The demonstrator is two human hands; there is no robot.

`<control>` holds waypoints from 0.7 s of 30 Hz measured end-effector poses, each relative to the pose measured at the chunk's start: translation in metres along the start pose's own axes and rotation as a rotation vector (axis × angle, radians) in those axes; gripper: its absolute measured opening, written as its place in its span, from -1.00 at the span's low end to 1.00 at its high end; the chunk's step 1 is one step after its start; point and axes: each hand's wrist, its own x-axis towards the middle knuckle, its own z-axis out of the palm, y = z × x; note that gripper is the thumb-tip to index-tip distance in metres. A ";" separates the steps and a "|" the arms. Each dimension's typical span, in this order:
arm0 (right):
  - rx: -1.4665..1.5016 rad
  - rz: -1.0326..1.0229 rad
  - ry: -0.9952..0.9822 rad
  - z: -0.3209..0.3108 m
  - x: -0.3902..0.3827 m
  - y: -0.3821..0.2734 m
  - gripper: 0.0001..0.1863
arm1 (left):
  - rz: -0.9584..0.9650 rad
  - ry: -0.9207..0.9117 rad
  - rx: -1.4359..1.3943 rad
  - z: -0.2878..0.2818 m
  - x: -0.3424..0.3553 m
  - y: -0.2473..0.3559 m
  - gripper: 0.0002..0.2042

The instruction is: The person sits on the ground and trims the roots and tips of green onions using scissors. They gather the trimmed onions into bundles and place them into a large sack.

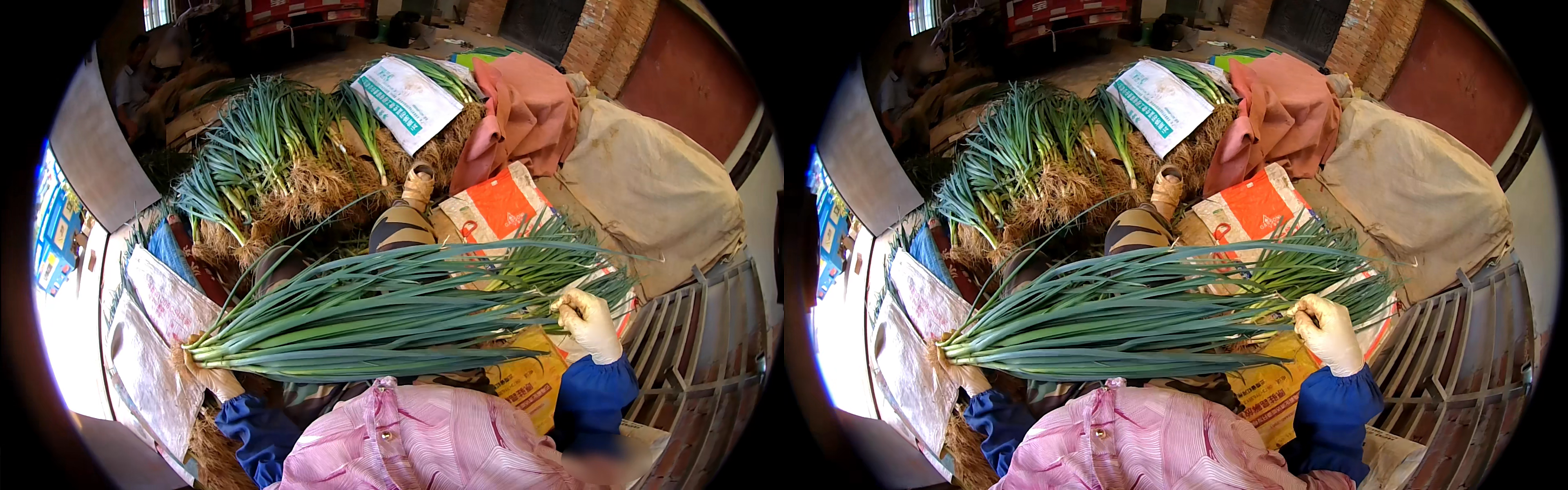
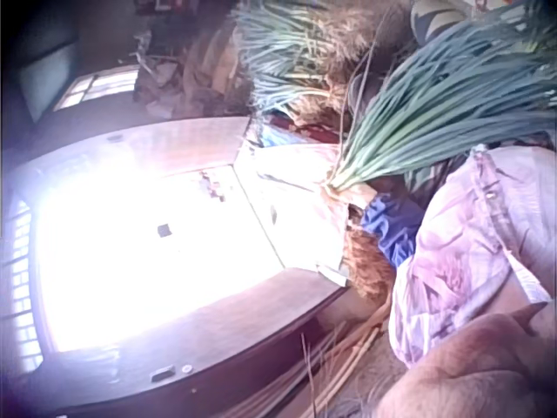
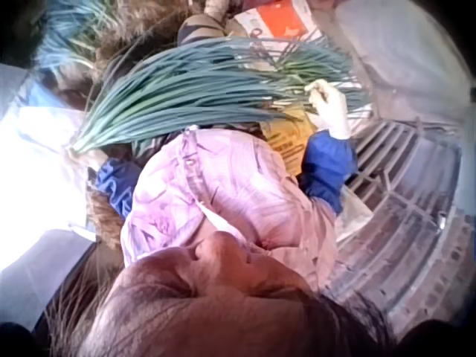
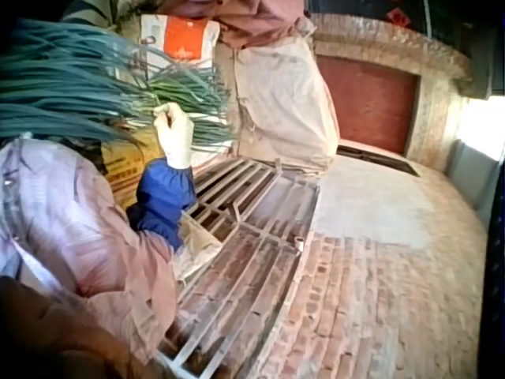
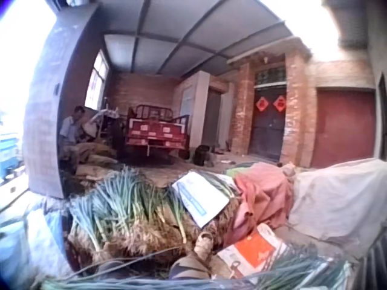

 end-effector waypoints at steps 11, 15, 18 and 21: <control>0.063 -0.011 -0.032 0.010 0.034 0.015 -0.92 | 0.068 0.088 0.044 0.069 -0.034 -0.029 -0.51; 0.116 -0.023 -0.050 0.018 0.049 0.014 -0.91 | 0.180 0.021 0.107 0.084 -0.029 -0.030 -0.56; 0.124 -0.001 -0.048 0.016 0.058 0.019 -0.89 | 0.092 -0.003 -0.037 0.092 -0.026 -0.033 -0.59; 0.217 -0.007 -0.004 0.011 0.075 0.032 -0.91 | 0.005 -0.079 -0.117 0.086 -0.009 -0.038 -0.57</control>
